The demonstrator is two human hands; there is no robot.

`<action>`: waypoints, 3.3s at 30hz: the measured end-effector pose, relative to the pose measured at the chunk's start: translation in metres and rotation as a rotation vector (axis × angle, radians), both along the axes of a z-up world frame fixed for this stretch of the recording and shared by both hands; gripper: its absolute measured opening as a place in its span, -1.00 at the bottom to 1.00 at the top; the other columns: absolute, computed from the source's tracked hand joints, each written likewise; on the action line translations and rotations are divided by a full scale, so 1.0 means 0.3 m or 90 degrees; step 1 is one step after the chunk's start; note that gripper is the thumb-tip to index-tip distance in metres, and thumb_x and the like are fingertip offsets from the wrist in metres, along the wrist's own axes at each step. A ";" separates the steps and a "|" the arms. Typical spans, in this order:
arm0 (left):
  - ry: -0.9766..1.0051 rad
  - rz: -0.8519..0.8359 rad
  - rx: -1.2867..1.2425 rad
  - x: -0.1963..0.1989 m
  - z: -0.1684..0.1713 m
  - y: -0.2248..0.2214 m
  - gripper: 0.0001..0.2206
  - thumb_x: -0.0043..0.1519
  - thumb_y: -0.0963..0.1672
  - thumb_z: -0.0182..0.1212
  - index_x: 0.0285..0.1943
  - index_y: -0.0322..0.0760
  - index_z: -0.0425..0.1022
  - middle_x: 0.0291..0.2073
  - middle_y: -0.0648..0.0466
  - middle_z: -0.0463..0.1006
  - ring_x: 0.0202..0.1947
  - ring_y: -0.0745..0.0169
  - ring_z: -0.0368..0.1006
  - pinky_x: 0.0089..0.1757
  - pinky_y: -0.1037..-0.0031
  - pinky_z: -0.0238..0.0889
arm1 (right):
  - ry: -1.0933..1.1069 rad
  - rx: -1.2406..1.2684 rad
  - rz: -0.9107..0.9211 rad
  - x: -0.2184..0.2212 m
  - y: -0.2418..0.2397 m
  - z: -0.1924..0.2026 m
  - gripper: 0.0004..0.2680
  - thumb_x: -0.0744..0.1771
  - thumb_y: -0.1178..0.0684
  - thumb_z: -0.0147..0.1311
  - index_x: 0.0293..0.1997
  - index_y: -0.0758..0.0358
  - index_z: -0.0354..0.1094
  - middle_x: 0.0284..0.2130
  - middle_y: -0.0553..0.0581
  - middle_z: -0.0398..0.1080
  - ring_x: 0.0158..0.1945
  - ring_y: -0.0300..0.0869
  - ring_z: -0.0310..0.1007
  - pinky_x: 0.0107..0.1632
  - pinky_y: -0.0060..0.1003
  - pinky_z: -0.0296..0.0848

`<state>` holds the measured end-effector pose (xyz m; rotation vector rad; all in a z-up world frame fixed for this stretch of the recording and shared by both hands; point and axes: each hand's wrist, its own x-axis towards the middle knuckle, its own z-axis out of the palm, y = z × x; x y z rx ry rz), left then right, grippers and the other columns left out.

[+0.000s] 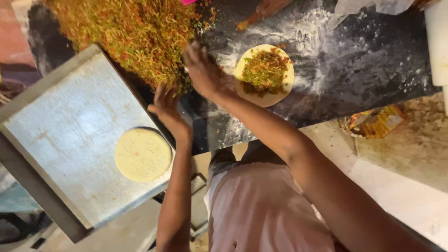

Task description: The person rolls out portions of dough using a rolling pin on a floured surface, adds a vegetable filling to the center, folds and pinches the dough to enclose the filling, and flattens the resulting rounds by hand before placing them on a metal tray.

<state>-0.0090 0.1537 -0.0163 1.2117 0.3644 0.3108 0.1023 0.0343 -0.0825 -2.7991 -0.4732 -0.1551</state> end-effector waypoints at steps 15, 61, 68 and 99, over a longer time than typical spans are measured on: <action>0.056 -0.455 0.203 0.129 0.065 -0.352 -0.22 0.39 0.22 -0.56 0.55 -0.34 0.18 0.39 -0.27 0.28 0.33 -0.15 0.28 0.26 0.13 0.22 | 0.178 1.019 -0.358 -0.364 -0.574 0.367 -0.74 0.39 0.15 0.20 0.23 0.29 0.43 0.16 0.25 0.48 0.16 -0.10 0.48 0.21 -0.26 0.51; -0.055 -0.380 0.916 0.361 -0.082 -0.499 -0.82 0.09 -0.07 0.33 -0.22 -0.20 0.64 -0.18 -0.13 0.59 -0.04 -0.26 0.41 -0.02 -0.05 0.19 | 0.034 0.186 -0.468 -0.465 -0.882 0.109 -0.89 0.33 0.09 0.30 -0.15 0.18 0.46 -0.29 0.18 0.50 -0.16 0.00 0.48 -0.07 -0.11 0.41; 0.055 -0.472 0.589 0.407 -0.181 -0.523 -0.75 0.25 -0.14 0.22 0.00 -0.46 0.41 -0.28 -0.18 0.56 -0.24 -0.21 0.49 -0.22 0.14 0.33 | 0.277 1.045 -0.612 -0.459 -0.856 0.114 -0.68 0.26 0.19 0.23 0.08 0.12 0.24 -0.17 0.09 0.44 -0.10 -0.12 0.54 -0.07 -0.06 0.67; -0.072 -0.324 0.434 0.178 0.084 -0.666 -0.88 0.19 -0.22 0.39 -0.18 -0.45 0.59 -0.27 -0.09 0.62 -0.33 0.15 0.66 -0.27 0.41 0.49 | 0.432 0.609 -0.175 -0.226 -0.865 0.327 -0.76 0.32 0.33 0.07 0.10 0.42 0.43 0.06 0.25 0.48 -0.02 -0.14 0.59 0.02 -0.32 0.64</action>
